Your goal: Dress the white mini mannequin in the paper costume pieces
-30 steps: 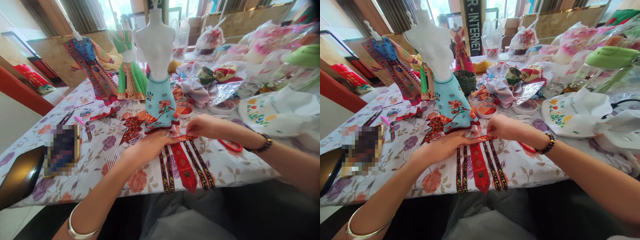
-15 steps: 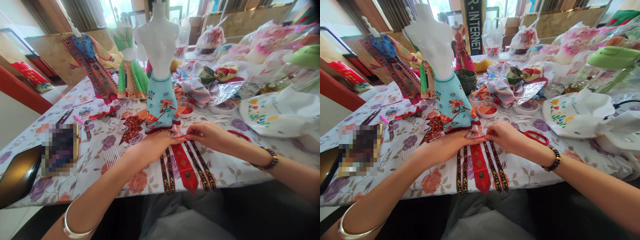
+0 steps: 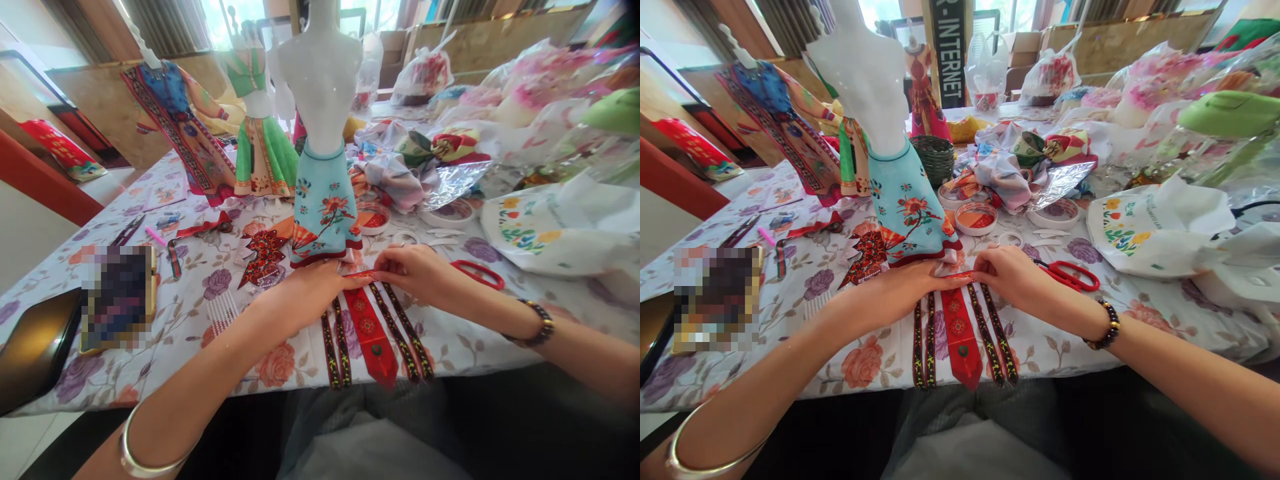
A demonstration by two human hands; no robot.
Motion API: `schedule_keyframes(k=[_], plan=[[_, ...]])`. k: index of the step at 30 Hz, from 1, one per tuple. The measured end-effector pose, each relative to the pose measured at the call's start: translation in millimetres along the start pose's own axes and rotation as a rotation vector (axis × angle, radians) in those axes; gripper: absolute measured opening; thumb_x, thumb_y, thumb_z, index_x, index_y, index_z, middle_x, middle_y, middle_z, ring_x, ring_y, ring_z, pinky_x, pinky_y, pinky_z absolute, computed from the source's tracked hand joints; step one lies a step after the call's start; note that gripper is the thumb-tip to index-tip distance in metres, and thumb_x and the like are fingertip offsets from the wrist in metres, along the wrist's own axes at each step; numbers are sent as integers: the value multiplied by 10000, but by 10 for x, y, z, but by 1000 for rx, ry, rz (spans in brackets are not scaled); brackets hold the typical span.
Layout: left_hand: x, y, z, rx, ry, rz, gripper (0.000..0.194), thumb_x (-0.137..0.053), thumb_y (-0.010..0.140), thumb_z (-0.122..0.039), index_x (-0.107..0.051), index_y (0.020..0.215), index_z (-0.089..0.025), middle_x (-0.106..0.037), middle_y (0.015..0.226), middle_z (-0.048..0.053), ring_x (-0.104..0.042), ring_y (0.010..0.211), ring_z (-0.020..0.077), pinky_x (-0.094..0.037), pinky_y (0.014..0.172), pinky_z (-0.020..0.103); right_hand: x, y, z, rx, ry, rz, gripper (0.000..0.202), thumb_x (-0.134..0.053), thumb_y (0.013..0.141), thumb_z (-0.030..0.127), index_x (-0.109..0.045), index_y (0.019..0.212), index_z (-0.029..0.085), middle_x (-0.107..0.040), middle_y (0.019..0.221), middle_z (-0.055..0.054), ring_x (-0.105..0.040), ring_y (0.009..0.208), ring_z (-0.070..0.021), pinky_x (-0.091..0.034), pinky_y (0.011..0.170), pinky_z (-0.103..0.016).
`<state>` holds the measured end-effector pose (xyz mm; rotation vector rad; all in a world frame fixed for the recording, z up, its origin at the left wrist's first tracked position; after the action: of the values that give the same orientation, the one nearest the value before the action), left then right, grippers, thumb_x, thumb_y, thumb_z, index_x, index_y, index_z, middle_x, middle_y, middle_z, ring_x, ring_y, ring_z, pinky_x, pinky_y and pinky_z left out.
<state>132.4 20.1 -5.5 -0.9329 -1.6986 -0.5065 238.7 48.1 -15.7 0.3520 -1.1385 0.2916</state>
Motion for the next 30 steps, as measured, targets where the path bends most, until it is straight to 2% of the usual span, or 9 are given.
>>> schedule_keyframes(k=[7, 13, 18, 24, 30], plan=[[-46, 9, 16, 68, 94, 98, 603, -353, 848, 27, -500, 1306, -338, -509, 1334, 43, -452, 1267, 246, -369, 1049, 437, -32, -23, -27, -3, -2, 11, 160, -569, 861, 282, -633, 759, 176, -618, 685, -10, -518, 579, -107, -371, 559, -228], [-18, -1, 6, 47, 78, 67, 602, -359, 844, 29, -512, 1291, -345, -515, 1331, 37, -477, 1241, 239, -363, 1051, 432, -65, -38, -29, 15, -3, 12, 163, -541, 880, 289, -617, 792, 174, -623, 725, -26, -529, 623, -125, -374, 588, -240], [-34, 1, 25, 70, 52, 86, 608, -361, 839, 32, -508, 1296, -341, -514, 1331, 46, -483, 1234, 249, -374, 1038, 428, -26, -27, -11, 16, -31, 23, 139, -569, 863, 262, -628, 773, 174, -632, 706, -21, -543, 609, -124, -377, 572, -237], [-38, -8, 8, 26, 74, 69, 608, -338, 846, 15, -482, 1314, -346, -498, 1349, 24, -446, 1270, 234, -343, 1061, 417, 28, -62, 113, 196, -59, -6, 138, -536, 876, 199, -640, 787, 181, -667, 773, -36, -601, 673, -141, -425, 628, -249], [-23, 5, 10, 77, 26, 98, 567, -348, 857, 2, -538, 1261, -348, -496, 1371, 35, -465, 1257, 256, -354, 1048, 438, 8, -84, 108, 214, -41, -18, 171, -488, 896, 193, -635, 808, 178, -657, 793, -42, -607, 661, -137, -440, 634, -258]])
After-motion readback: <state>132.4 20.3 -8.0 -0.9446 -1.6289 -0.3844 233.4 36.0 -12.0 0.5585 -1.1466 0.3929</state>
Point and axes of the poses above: each hand's wrist, its own y-axis towards the middle knuckle, its own x-axis out of the back of the hand, z = x × y, the point moved 9 cm from there along y, towards the middle knuckle
